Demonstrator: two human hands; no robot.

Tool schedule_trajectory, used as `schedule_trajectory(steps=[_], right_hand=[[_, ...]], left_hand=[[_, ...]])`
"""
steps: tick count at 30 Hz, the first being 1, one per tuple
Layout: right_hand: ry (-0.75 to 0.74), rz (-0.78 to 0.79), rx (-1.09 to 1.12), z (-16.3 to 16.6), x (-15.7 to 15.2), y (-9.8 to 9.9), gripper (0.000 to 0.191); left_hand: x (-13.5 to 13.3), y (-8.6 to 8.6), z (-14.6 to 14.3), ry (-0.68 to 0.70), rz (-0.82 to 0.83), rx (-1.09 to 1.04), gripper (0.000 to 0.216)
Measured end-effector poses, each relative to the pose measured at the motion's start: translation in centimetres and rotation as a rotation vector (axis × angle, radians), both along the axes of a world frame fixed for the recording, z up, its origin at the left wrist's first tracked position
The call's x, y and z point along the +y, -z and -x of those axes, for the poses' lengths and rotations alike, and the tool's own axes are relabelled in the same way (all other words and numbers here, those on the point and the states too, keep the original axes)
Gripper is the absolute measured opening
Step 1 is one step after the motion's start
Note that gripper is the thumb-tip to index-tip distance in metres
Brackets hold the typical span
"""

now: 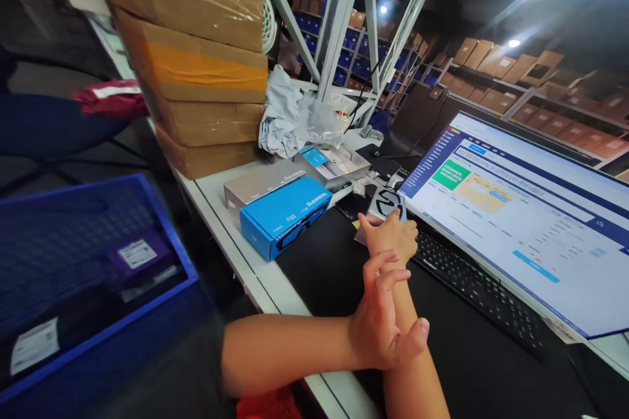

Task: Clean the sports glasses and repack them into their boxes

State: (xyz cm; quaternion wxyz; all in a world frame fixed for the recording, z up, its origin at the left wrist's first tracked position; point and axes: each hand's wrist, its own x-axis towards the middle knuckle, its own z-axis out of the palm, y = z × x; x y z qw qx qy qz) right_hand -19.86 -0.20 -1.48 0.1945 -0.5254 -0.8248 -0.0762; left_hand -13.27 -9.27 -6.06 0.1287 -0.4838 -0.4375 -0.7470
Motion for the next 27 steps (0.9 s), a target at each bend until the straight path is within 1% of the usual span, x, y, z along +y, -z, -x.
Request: schedule_trajectory(steps=[2, 4, 7, 9, 12, 13, 14, 15, 16, 17, 18, 19, 20, 21, 22, 23, 24, 26, 27], right_hand=[[-0.046, -0.006, -0.028, 0.5, -0.5, 0.6, 0.095], [-0.1, 0.002, -0.058, 1.2, -0.8, 1.3, 0.093], [-0.154, 0.027, -0.097, 1.9, -0.8, 2.0, 0.089], [-0.17, 0.049, -0.118, 1.8, -0.2, 2.0, 0.089], [-0.213, 0.101, -0.16, 0.8, 0.8, 1.1, 0.088], [-0.244, 0.119, -0.175, 0.0, 1.1, 0.7, 0.085], [-0.279, 0.132, -0.187, -1.0, 1.2, 0.3, 0.082], [-0.315, 0.139, -0.195, -2.2, 1.3, 0.0, 0.078], [-0.354, 0.14, -0.202, -3.7, 1.3, -0.1, 0.073], [-0.388, 0.141, -0.203, -5.3, 1.4, -0.1, 0.069], [-0.429, 0.148, -0.202, -7.1, 1.4, 0.3, 0.064], [-0.486, 0.173, -0.209, -9.0, 1.5, 0.9, 0.057], [-0.589, 0.242, -0.191, -10.8, 1.7, 1.8, 0.052], [-0.709, 0.351, -0.163, -12.5, 1.9, 2.8, 0.047], [-0.821, 0.473, -0.133, -14.1, 2.1, 3.9, 0.045], [-0.892, 0.568, -0.088, -15.5, 2.4, 5.0, 0.042], [-0.929, 0.614, -0.037, -16.6, 2.5, 6.0, 0.039], [-0.945, 0.631, 0.04, -18.2, 2.6, 7.5, 0.036], [-0.941, 0.618, 0.068, -18.7, 2.6, 7.9, 0.035]], left_hand=[[-0.1, 0.2, -0.1, 0.005, -0.002, 0.058, 0.067], [-0.1, 0.4, -0.2, -0.003, 0.004, 0.097, 0.07], [0.2, 0.6, 0.0, -0.027, 0.016, 0.12, 0.067], [0.3, 0.2, 0.4, -0.034, 0.019, 0.135, 0.063], [-0.5, -1.2, 1.5, -0.056, 0.065, 0.179, 0.056], [-1.2, -1.7, 2.2, -0.089, 0.094, 0.209, 0.054], [-2.1, -2.2, 3.1, -0.151, 0.131, 0.244, 0.052], [-3.2, -2.4, 4.2, -0.248, 0.163, 0.281, 0.051], [-4.6, -2.5, 5.6, -0.382, 0.179, 0.307, 0.051], [-6.0, -2.2, 7.1, -0.576, 0.193, 0.272, 0.05], [-7.5, -1.8, 8.7, -0.763, 0.206, 0.184, 0.054], [-9.0, -1.1, 10.3, -0.898, 0.242, 0.103, 0.064], [-10.3, -0.2, 12.0, -1.004, 0.291, 0.04, 0.078], [-11.5, 0.8, 13.5, -1.08, 0.356, -0.025, 0.092], [-12.4, 1.8, 14.8, -1.101, 0.439, -0.098, 0.105], [-13.0, 2.8, 15.9, -1.061, 0.53, -0.152, 0.113], [-13.4, 3.7, 16.7, -1.003, 0.617, -0.199, 0.117], [-13.5, 4.9, 17.5, -0.939, 0.713, -0.256, 0.119], [-13.3, 5.2, 17.4, -0.942, 0.724, -0.271, 0.117]])
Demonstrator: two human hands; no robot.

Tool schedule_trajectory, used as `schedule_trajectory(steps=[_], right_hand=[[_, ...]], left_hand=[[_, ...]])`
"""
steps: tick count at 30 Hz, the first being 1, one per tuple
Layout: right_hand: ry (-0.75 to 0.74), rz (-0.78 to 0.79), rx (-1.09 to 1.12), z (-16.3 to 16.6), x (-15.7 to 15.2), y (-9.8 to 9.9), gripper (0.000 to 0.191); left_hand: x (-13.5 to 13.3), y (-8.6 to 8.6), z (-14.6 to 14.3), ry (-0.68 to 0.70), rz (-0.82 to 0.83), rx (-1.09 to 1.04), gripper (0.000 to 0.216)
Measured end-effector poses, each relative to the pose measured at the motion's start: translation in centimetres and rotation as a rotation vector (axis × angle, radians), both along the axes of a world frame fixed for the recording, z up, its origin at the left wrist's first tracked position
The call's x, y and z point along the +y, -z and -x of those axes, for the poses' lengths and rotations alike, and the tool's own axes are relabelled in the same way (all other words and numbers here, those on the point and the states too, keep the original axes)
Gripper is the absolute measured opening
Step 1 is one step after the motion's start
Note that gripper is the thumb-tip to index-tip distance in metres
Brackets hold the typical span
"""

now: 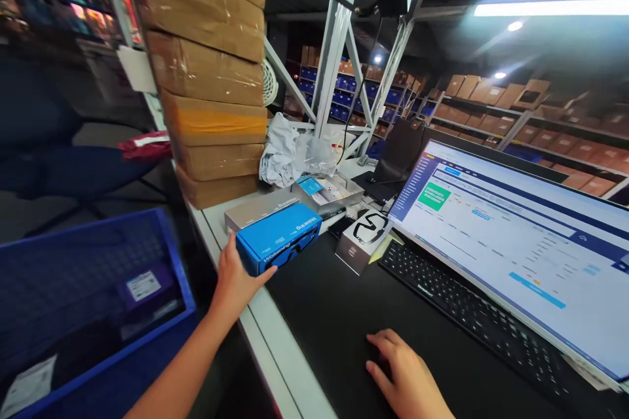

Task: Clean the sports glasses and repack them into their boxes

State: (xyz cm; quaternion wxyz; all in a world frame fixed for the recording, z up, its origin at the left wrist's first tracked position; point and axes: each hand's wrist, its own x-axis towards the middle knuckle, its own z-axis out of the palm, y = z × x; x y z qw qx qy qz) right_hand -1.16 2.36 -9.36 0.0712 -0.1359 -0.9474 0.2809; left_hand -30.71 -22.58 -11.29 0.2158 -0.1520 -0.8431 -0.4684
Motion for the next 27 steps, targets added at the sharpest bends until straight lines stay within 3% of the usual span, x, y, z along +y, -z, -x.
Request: schedule_trajectory(steps=[4, 8, 12, 15, 18, 21, 23, 25, 27], right_hand=[[0.023, 0.101, 0.041, -1.2, -0.4, 0.4, 0.036], [0.052, 0.527, 0.06, -2.4, -0.6, 0.5, 0.047], [-0.005, 1.08, 0.152, -2.4, -1.7, 0.1, 0.086], [0.029, 1.3, 0.307, -1.5, -3.8, -1.5, 0.115], [0.1, 1.416, 0.357, -0.7, -5.5, -3.5, 0.098], [0.205, 1.506, 0.424, -1.0, -5.6, -4.3, 0.08], [0.268, 1.561, 0.452, -1.9, -4.6, -3.9, 0.081], [0.282, 1.608, 0.422, -3.1, -3.4, -3.4, 0.085], [0.241, 1.644, 0.383, -4.3, -2.4, -3.0, 0.086]], left_hand=[[1.2, -0.2, -2.9, -0.108, -0.043, 0.118, 0.109], [1.5, 0.3, -8.4, -0.042, -0.044, 0.579, 0.095], [1.3, 0.7, -12.7, 0.252, -0.002, 0.943, 0.048], [2.1, -0.4, -14.4, 0.632, 0.063, 1.142, 0.015], [3.4, -1.4, -15.3, 0.951, 0.149, 1.273, 0.008], [3.9, -0.9, -15.5, 1.212, 0.191, 1.116, 0.033], [4.0, -0.3, -15.5, 1.313, 0.026, 0.822, 0.056], [4.6, -0.4, -15.5, 1.254, -0.178, 0.391, 0.075], [5.9, -1.6, -15.6, 1.152, -0.28, -0.118, 0.084]])
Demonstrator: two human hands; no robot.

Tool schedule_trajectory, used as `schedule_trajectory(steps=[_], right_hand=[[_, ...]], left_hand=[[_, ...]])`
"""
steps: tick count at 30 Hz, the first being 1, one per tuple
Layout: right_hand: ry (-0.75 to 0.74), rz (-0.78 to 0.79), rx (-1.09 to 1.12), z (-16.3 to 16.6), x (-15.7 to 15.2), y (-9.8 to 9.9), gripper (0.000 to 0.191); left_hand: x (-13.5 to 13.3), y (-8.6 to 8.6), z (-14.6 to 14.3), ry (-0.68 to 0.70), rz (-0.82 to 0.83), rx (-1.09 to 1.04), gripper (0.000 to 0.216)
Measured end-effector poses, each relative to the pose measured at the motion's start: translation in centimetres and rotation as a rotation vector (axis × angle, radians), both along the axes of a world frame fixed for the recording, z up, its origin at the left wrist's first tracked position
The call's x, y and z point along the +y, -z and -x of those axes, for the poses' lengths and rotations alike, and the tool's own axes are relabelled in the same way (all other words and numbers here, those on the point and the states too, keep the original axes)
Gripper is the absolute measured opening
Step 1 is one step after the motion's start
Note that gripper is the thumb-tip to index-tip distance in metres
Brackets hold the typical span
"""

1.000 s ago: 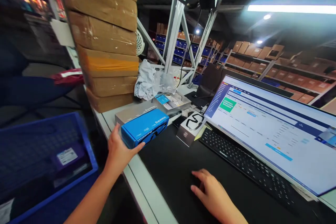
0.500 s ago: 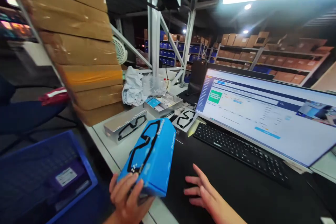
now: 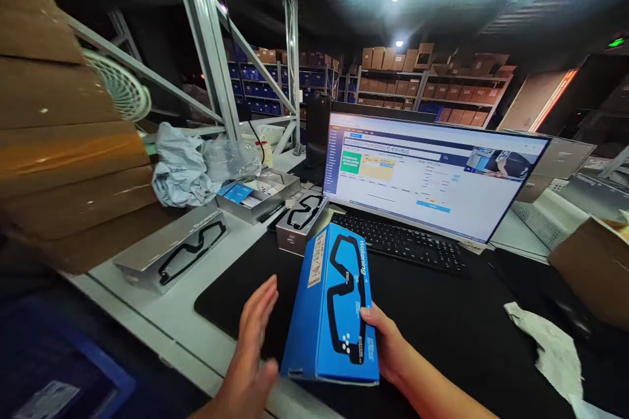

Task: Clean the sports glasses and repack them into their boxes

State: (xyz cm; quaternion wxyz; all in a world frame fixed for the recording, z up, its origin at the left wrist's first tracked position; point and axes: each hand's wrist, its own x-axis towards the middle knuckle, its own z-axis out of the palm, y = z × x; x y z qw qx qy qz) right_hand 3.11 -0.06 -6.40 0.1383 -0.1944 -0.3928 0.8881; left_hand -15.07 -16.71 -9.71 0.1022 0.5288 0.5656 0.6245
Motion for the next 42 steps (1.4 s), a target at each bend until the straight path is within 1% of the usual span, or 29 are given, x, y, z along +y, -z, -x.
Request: schedule_trajectory(steps=[1, 2, 3, 4, 6, 7, 9, 10, 12, 14, 15, 16, 17, 18, 19, 21, 22, 23, 25, 27, 28, 29, 31, 34, 36, 38, 39, 40, 42], right_hand=[[-0.02, 0.005, 0.015, -0.5, 0.3, 0.1, 0.084], [-0.03, 0.002, 0.035, -0.9, 0.5, 0.3, 0.081], [-0.027, -0.002, 0.057, -1.2, 0.6, 0.4, 0.077], [-0.022, 0.0, 0.075, -1.4, 0.7, 0.5, 0.074], [-0.037, 0.036, 0.074, -1.6, 1.1, 0.7, 0.068], [-0.054, 0.056, 0.062, -1.6, 1.3, 0.8, 0.067], [-0.084, 0.065, 0.028, -1.6, 2.0, 0.8, 0.07], [-0.067, 0.029, 0.018, -1.5, 2.3, 0.7, 0.072], [0.081, -0.137, 0.012, -1.6, 2.9, 0.4, 0.074], [0.273, -0.41, 0.001, -2.0, 3.1, -0.1, 0.083], [0.341, -0.566, -0.012, -2.2, 3.1, -0.4, 0.093], [0.373, -0.713, -0.042, -2.6, 3.0, -0.7, 0.106], [0.372, -0.836, -0.088, -2.9, 2.9, -1.0, 0.118], [0.349, -0.929, -0.14, -3.3, 2.8, -1.3, 0.127], [0.315, -0.988, -0.189, -3.7, 2.8, -1.7, 0.133], [0.233, -1.052, -0.236, -4.5, 3.1, -2.6, 0.131], [0.19, -1.082, -0.225, -4.9, 3.3, -3.2, 0.128], [0.144, -1.113, -0.204, -5.3, 3.8, -3.8, 0.126], [0.049, -1.161, -0.178, -5.9, 4.9, -5.3, 0.121], [-0.055, -1.162, -0.176, -6.2, 6.4, -6.9, 0.118], [-0.103, -1.152, -0.172, -6.2, 7.1, -7.6, 0.115], [-0.145, -1.146, -0.163, -6.1, 7.9, -8.3, 0.111], [-0.222, -1.174, -0.155, -5.7, 9.2, -9.4, 0.099], [-0.336, -1.257, -0.171, -4.9, 10.6, -10.2, 0.089], [-0.399, -1.258, -0.151, -4.5, 11.3, -10.3, 0.076], [-0.419, -1.243, -0.125, -4.5, 12.0, -10.6, 0.054], [-0.417, -1.235, -0.115, -4.6, 12.3, -10.9, 0.051], [-0.408, -1.241, -0.12, -4.6, 12.6, -11.3, 0.052], [-0.352, -1.339, -0.205, -4.4, 12.9, -12.6, 0.051]], left_hand=[[0.9, -0.9, -0.1, 0.038, 0.122, -0.2, 0.086], [1.8, -1.8, -0.3, 0.121, 0.22, -0.364, 0.091], [2.7, -2.7, -0.5, 0.229, 0.291, -0.496, 0.095], [3.5, -3.6, -0.8, 0.33, 0.326, -0.589, 0.1], [4.8, -4.7, -1.5, 0.453, 0.314, -0.686, 0.102], [5.3, -5.1, -1.9, 0.475, 0.287, -0.697, 0.099], [6.0, -5.2, -2.7, 0.467, 0.235, -0.664, 0.093], [6.2, -5.2, -3.0, 0.446, 0.223, -0.627, 0.091], [6.6, -4.9, -3.6, 0.371, 0.219, -0.546, 0.092], [7.0, -4.5, -4.0, 0.283, 0.239, -0.491, 0.096], [7.1, -4.3, -4.2, 0.248, 0.249, -0.474, 0.098], [7.3, -4.1, -4.3, 0.22, 0.26, -0.458, 0.1], [7.4, -4.0, -4.5, 0.196, 0.271, -0.437, 0.103], [7.4, -3.9, -4.6, 0.172, 0.277, -0.407, 0.106], [7.5, -4.0, -4.7, 0.154, 0.272, -0.377, 0.111], [7.5, -4.5, -4.5, 0.163, 0.257, -0.365, 0.122], [7.5, -5.0, -4.2, 0.194, 0.247, -0.394, 0.126], [7.4, -5.6, -3.8, 0.245, 0.24, -0.439, 0.127], [7.4, -6.9, -2.7, 0.385, 0.265, -0.537, 0.121], [7.4, -7.9, -1.5, 0.515, 0.325, -0.584, 0.112], [7.5, -8.1, -1.0, 0.56, 0.364, -0.584, 0.11], [7.7, -8.0, -0.6, 0.583, 0.398, -0.58, 0.108], [8.0, -7.1, -0.2, 0.577, 0.435, -0.564, 0.109], [8.0, -4.3, -0.1, 0.517, 0.422, -0.55, 0.111], [7.5, -2.4, -0.1, 0.513, 0.419, -0.532, 0.117], [6.5, -1.1, 0.1, 0.529, 0.451, -0.469, 0.124], [5.8, -0.8, 0.3, 0.534, 0.486, -0.413, 0.125], [5.2, -0.6, 0.6, 0.531, 0.529, -0.345, 0.125], [4.0, -0.5, 1.2, 0.507, 0.603, -0.19, 0.121]])
